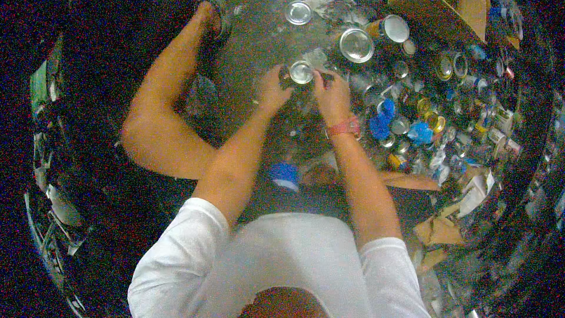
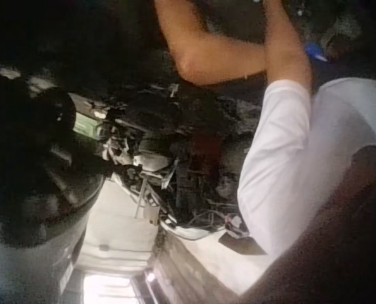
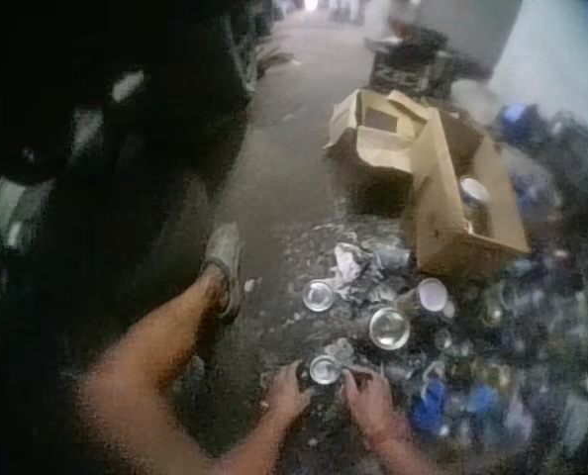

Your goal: The person sits on the floor and opens several metal cans using a manual can opener. They pick up cans from a pile, position the opener, and rotate the handle to cut the lids, then set the opened cans aside.

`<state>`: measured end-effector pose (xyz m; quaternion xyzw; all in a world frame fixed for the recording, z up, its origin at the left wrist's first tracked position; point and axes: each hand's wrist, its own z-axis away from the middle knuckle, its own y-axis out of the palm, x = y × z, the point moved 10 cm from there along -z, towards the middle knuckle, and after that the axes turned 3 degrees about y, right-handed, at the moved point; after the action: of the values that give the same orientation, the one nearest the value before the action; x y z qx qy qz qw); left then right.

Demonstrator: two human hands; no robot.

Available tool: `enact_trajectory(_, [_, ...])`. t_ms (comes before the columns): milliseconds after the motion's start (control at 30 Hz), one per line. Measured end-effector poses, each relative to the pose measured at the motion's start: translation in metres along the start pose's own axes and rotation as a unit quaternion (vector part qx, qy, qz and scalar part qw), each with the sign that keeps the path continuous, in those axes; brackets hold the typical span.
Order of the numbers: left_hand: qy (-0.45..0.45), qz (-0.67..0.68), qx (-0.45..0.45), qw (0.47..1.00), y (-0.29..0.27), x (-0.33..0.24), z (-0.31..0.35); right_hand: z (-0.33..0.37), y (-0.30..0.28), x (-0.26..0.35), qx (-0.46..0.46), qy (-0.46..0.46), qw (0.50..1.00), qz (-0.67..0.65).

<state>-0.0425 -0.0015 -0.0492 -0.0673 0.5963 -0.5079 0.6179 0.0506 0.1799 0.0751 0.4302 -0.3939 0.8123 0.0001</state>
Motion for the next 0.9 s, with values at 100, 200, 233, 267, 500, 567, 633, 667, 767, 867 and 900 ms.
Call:
enact_trajectory(100, [0.007, 0.018, 0.02, 1.0, 0.012, -0.004, -0.011, 0.001, 0.005, 0.01, 0.01, -0.054, 0.997, -0.055])
enact_trajectory(200, [0.021, 0.067, 0.034, 0.997, 0.022, -0.005, -0.018, 0.005, 0.007, 0.016, 0.056, -0.078, 0.995, 0.028])
enact_trajectory(233, [0.032, 0.063, 0.027, 0.997, 0.022, -0.006, -0.02, 0.004, 0.001, 0.021, 0.054, -0.072, 0.994, 0.059])
enact_trajectory(267, [0.043, 0.058, 0.02, 0.997, 0.022, -0.008, -0.023, 0.002, -0.002, 0.024, 0.052, -0.065, 0.992, 0.091])
enact_trajectory(500, [0.115, 0.097, -0.011, 0.989, 0.019, -0.012, -0.035, 0.002, 0.007, 0.033, 0.077, -0.151, 0.984, 0.05])
enact_trajectory(567, [0.131, 0.105, -0.014, 0.986, 0.014, -0.013, -0.033, 0.004, 0.0, 0.035, 0.086, -0.125, 0.985, 0.081])
enact_trajectory(633, [0.141, 0.097, -0.01, 0.985, 0.008, -0.02, -0.029, 0.006, -0.017, 0.048, 0.058, -0.132, 0.987, 0.072])
enact_trajectory(667, [0.143, 0.085, -0.006, 0.986, 0.006, -0.025, -0.027, 0.009, -0.025, 0.054, 0.041, -0.135, 0.988, 0.067])
enact_trajectory(767, [0.154, 0.054, 0.009, 0.987, -0.004, -0.048, -0.02, 0.022, -0.036, 0.062, 0.054, -0.191, 0.979, 0.051])
enact_trajectory(867, [0.143, 0.015, 0.049, 0.988, -0.009, -0.066, -0.004, 0.035, -0.053, 0.052, 0.115, -0.099, 0.987, 0.052])
enact_trajectory(900, [0.136, 0.001, 0.066, 0.988, -0.009, -0.071, 0.001, 0.039, -0.065, 0.053, 0.099, -0.085, 0.986, 0.101])
